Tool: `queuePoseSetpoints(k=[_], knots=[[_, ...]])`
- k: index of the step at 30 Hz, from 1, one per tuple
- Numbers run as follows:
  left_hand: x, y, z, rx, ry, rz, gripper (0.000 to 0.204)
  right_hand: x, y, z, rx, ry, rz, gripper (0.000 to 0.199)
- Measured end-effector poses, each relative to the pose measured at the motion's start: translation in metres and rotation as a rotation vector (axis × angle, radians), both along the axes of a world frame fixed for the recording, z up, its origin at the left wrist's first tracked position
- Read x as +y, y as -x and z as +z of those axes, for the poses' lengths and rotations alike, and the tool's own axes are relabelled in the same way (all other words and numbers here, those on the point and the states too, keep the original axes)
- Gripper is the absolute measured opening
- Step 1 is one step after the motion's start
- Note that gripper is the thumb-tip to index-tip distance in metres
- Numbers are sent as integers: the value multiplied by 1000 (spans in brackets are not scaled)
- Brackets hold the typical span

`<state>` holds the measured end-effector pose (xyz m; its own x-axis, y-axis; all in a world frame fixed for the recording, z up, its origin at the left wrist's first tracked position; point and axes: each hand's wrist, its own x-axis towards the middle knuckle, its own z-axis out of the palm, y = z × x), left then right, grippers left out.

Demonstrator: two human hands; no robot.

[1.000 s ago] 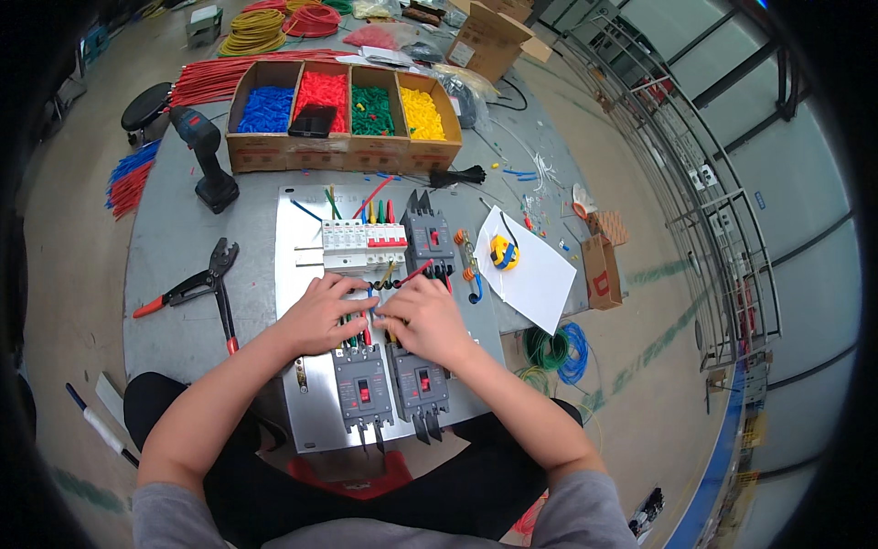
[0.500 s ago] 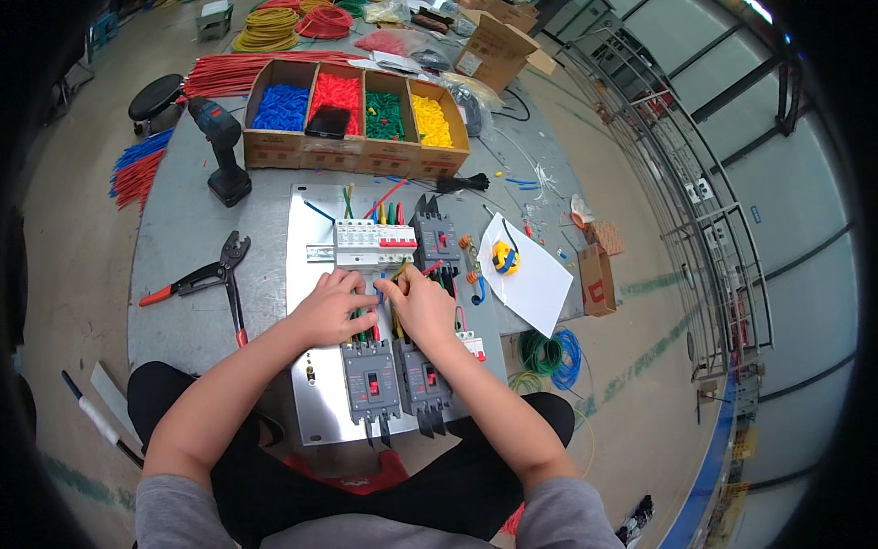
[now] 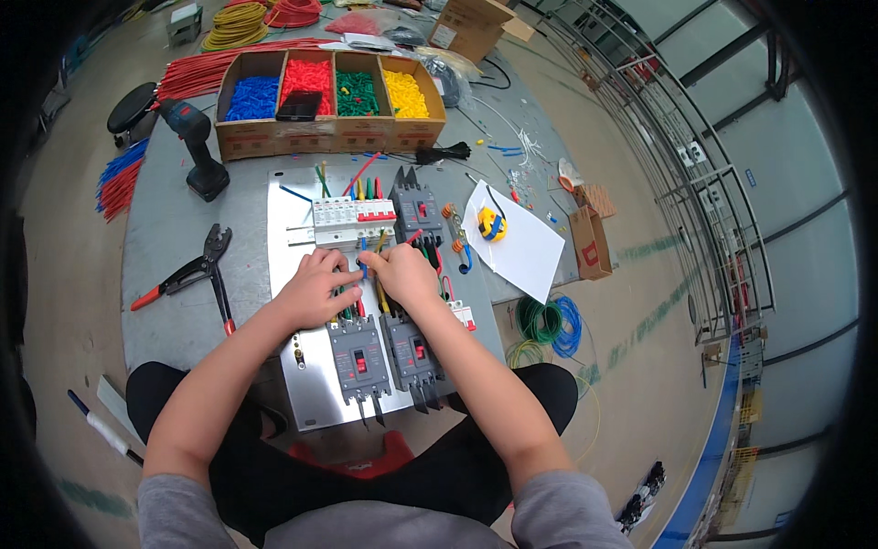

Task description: The person assembles an electrical panel by stripping, bending, and inserting colored wires into terminal blocks and circuit breakers. They use pliers and screwdrivers to secure connections and organize the wiring on the panel.

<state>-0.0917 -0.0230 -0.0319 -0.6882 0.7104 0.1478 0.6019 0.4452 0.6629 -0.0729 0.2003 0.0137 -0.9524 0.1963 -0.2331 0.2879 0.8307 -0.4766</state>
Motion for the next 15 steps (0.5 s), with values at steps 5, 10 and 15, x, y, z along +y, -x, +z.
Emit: queuePoseSetpoints(k=[5, 10, 15], knots=[[0, 4, -2, 32, 27, -16, 54, -1, 7, -2, -50, -36, 10, 56], [0, 7, 0, -2, 66, -45, 54, 0, 15, 0, -154, -28, 20, 55], [6, 8, 11, -31, 153, -65, 55, 7, 24, -11, -210, -65, 41, 53]])
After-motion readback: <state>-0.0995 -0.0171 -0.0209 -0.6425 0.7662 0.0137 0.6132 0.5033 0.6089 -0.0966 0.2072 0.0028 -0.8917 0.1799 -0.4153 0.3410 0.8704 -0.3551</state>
